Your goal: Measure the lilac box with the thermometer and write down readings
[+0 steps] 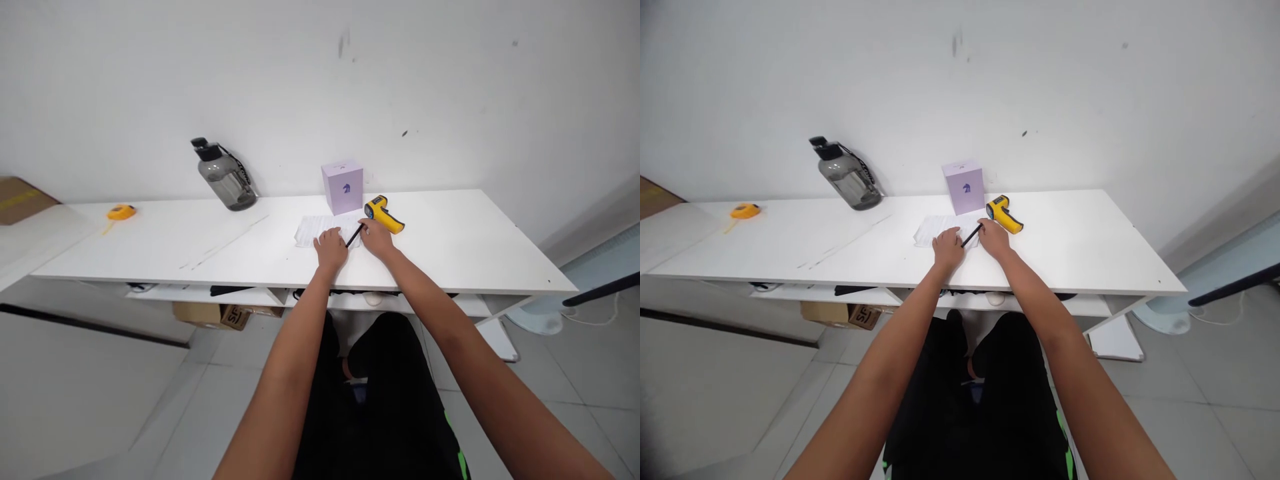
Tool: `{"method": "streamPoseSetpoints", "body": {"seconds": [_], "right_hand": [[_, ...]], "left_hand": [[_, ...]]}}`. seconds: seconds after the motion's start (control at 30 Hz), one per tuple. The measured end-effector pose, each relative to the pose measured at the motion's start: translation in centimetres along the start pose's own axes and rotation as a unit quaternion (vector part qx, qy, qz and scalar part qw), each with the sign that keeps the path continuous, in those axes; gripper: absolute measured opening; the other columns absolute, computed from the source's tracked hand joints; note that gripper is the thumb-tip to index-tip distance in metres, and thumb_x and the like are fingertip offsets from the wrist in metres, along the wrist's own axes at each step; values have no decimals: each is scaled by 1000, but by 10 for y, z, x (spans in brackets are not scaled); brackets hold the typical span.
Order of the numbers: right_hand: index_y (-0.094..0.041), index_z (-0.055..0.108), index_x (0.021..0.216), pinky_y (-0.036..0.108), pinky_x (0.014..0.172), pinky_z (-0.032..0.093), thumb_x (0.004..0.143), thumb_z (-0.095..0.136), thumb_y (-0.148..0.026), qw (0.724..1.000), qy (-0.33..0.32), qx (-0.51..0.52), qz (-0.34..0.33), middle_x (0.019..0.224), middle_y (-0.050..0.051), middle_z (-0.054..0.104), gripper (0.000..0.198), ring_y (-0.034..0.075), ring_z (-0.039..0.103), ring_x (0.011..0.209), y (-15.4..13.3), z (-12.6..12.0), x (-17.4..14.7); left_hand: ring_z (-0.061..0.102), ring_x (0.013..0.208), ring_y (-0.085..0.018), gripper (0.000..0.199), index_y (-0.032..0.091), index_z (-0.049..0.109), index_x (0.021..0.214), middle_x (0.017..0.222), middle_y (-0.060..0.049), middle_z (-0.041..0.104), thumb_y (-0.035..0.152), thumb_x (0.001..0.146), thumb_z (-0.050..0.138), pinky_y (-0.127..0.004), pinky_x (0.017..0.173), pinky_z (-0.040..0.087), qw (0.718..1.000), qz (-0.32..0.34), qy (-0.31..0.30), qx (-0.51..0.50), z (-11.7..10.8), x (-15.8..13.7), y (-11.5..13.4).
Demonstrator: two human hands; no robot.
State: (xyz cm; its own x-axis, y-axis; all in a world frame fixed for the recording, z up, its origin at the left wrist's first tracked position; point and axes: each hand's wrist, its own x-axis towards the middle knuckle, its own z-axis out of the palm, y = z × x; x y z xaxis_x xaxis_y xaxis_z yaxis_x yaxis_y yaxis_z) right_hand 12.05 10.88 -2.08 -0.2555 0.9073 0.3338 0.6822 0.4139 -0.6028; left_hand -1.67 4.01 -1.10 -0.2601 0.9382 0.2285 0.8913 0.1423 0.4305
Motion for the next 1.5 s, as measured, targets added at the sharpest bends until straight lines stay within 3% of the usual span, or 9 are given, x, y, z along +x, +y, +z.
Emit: {"method": "streamPoseSetpoints", "body": {"seconds": [0.23, 0.5, 0.67, 0.77, 0.97, 1.1, 1.2, 1.37, 1.5], "right_hand": [[-15, 60, 129, 37, 102, 46, 91, 38, -13, 1000, 14, 7, -14, 131, 12, 64, 44, 23, 59, 120, -3, -3, 1], [-12, 51, 142, 35, 99, 48, 96, 36, -21, 998, -32, -45, 0, 132, 15, 63, 49, 26, 59, 121, -6, -2, 1], [-12, 50, 142, 33, 97, 47, 96, 35, -20, 998, -37, -54, 24, 137, 15, 59, 49, 25, 58, 122, -7, 1, 5], [-14, 53, 139, 33, 92, 48, 94, 38, -17, 996, -49, -69, 16, 132, 15, 61, 48, 27, 60, 116, -9, 2, 6], [-17, 63, 125, 39, 90, 43, 95, 35, -21, 994, 51, -86, -40, 121, 15, 62, 41, 27, 58, 109, -12, -11, 9], [-16, 61, 123, 52, 98, 34, 92, 44, -24, 981, 114, -149, 52, 127, 20, 57, 36, 34, 49, 117, -7, -20, 13], [-15, 50, 137, 57, 104, 27, 88, 55, -27, 975, 90, -177, 95, 134, 24, 53, 51, 38, 43, 125, -1, -19, 15], [-11, 42, 143, 49, 92, 38, 90, 51, -25, 977, 44, -151, 142, 121, 26, 62, 56, 36, 54, 112, 5, -20, 17], [-10, 46, 138, 47, 92, 39, 91, 48, -31, 981, 119, -78, 131, 123, 24, 61, 52, 35, 53, 115, 3, -22, 16]], "left_hand": [[41, 137, -32, 44, 24, 54, 130, 141, -12, 56, 39, 88, 53, -58, 119, 19, 1000, 4, 17, -24, 3, 0, -3], [51, 130, -29, 37, 20, 55, 126, 128, -13, 65, 25, 96, 32, -57, 117, 22, 993, -39, 47, -103, -4, 4, 0], [63, 116, -19, 41, 21, 44, 134, 123, -11, 67, 28, 100, 22, -38, 105, 43, 954, -116, 107, -256, -10, 6, -6], [64, 112, -17, 42, 20, 41, 135, 122, -10, 67, 34, 101, 21, -33, 97, 48, 934, -142, 127, -303, -12, 5, -8], [64, 114, -21, 58, 19, 39, 138, 117, -10, 66, 36, 87, 60, -35, 100, 47, 952, -107, 112, -265, -6, 7, -8], [64, 112, -22, 54, 20, 43, 136, 116, -10, 67, 28, 85, 61, -37, 99, 48, 959, -101, 104, -242, -3, 8, -12], [64, 110, -20, 51, 20, 45, 134, 115, -9, 67, 27, 86, 59, -35, 98, 48, 960, -99, 100, -244, -3, 8, -14], [64, 109, -20, 47, 20, 48, 130, 113, -8, 67, 30, 86, 60, -35, 97, 48, 962, -94, 86, -241, -4, 8, -15], [64, 111, -23, 47, 20, 49, 130, 116, -9, 67, 30, 85, 60, -39, 101, 47, 971, -90, 82, -206, -3, 10, -14]]}}
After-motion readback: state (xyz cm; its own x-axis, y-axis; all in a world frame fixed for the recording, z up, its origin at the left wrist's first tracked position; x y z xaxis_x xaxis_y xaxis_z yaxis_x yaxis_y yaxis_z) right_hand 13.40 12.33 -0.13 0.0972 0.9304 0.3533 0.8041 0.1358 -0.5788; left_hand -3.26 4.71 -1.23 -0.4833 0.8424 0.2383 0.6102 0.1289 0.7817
